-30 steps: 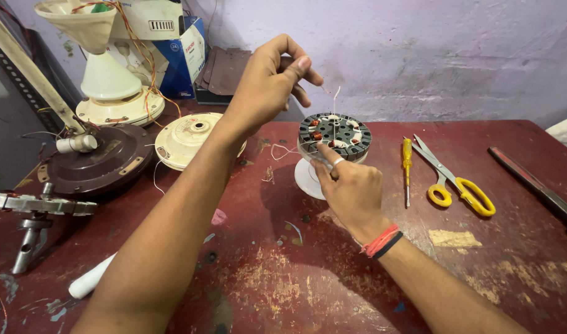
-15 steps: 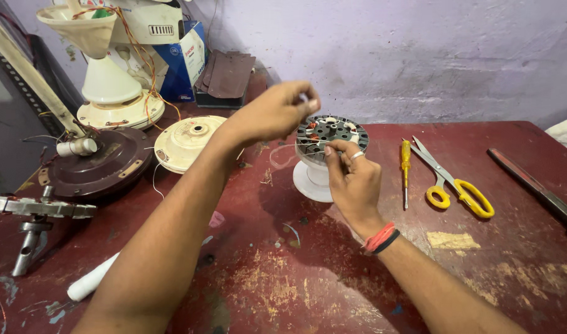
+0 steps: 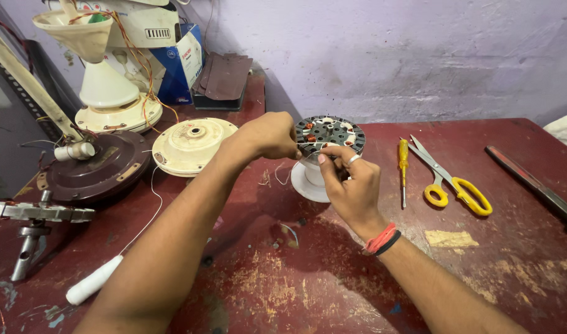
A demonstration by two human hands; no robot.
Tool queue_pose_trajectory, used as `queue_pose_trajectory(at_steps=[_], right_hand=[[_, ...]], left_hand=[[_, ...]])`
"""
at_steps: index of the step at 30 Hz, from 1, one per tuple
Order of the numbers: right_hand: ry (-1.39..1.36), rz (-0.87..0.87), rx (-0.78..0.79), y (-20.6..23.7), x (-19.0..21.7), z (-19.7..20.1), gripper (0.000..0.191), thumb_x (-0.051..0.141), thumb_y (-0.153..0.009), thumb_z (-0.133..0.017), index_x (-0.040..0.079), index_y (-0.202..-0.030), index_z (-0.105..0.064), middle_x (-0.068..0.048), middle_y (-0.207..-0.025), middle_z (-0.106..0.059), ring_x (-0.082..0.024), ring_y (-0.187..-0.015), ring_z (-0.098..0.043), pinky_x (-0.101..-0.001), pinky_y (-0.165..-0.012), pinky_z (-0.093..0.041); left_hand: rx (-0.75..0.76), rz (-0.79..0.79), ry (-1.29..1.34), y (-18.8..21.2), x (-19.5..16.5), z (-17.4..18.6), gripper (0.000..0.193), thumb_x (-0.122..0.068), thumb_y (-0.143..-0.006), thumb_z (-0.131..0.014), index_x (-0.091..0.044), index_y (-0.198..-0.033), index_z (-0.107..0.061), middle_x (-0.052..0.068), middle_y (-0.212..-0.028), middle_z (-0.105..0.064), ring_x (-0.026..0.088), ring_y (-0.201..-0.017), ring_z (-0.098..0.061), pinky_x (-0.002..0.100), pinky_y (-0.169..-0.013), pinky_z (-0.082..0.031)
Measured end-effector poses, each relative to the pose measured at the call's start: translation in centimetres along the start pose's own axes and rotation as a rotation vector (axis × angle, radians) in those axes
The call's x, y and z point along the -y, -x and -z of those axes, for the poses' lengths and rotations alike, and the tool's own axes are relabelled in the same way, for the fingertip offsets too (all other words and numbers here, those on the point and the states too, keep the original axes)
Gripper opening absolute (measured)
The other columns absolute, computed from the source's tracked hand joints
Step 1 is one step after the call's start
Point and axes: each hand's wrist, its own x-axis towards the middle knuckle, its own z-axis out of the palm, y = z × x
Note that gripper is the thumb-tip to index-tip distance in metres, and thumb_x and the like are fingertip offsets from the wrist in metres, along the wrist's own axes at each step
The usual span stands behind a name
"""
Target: The person winds a thin white wire around the slots of a motor stator core. They repeatedly pull the wire through the slots and wrap it around the core, building up the coil layer by layer.
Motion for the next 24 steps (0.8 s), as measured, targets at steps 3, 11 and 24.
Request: queue_pose_trajectory(at_steps=[3, 11, 24], right_hand=[[0.053, 0.046, -0.002, -0.3, 0.2, 0.1, 0.017, 0.011, -0.094, -0.075, 0.003, -0.110, -0.073, 0.001, -0.066, -0.061, -0.005, -0.054, -0.053, -0.0248, -0.049, -0.040], [0.162, 0.019, 0.192, -0.4, 1.0, 0.1, 0.043, 0.019, -0.092, -0.076, 0.010, -0.133, -0.070, -0.006, -0.068, -0.072, -0.011, -0.045, -0.059, -0.0300, -0.046, -0.045], [-0.067, 0.180, 0.113, 0.4, 1.8, -0.2, 0.018, 0.016, -0.102, -0.066, 0.001, -0.102, -0.075, -0.010, -0.087, -0.078, -0.013, -0.071, -0.075, -0.0252, -0.059, -0.055]], left_hand=[[0.027, -0.026, 0.044, 0.2, 0.1, 0.3, 0.033, -0.032, -0.073, -0.084, -0.007, -0.094, -0.081, 0.018, -0.083, -0.076, 0.031, -0.079, -0.074, 0.043, -0.073, -0.056], [0.146, -0.190, -0.041, 2.5, -1.2, 1.9, 0.031, -0.030, -0.076, -0.079, -0.009, -0.099, -0.081, 0.018, -0.086, -0.077, 0.030, -0.080, -0.074, 0.042, -0.076, -0.056], [0.211, -0.024, -0.020, 1.1, 1.5, 1.6, 0.053, -0.026, -0.071, -0.092, -0.003, -0.114, -0.071, 0.015, -0.118, -0.073, 0.026, -0.104, -0.070, 0.037, -0.090, -0.056]])
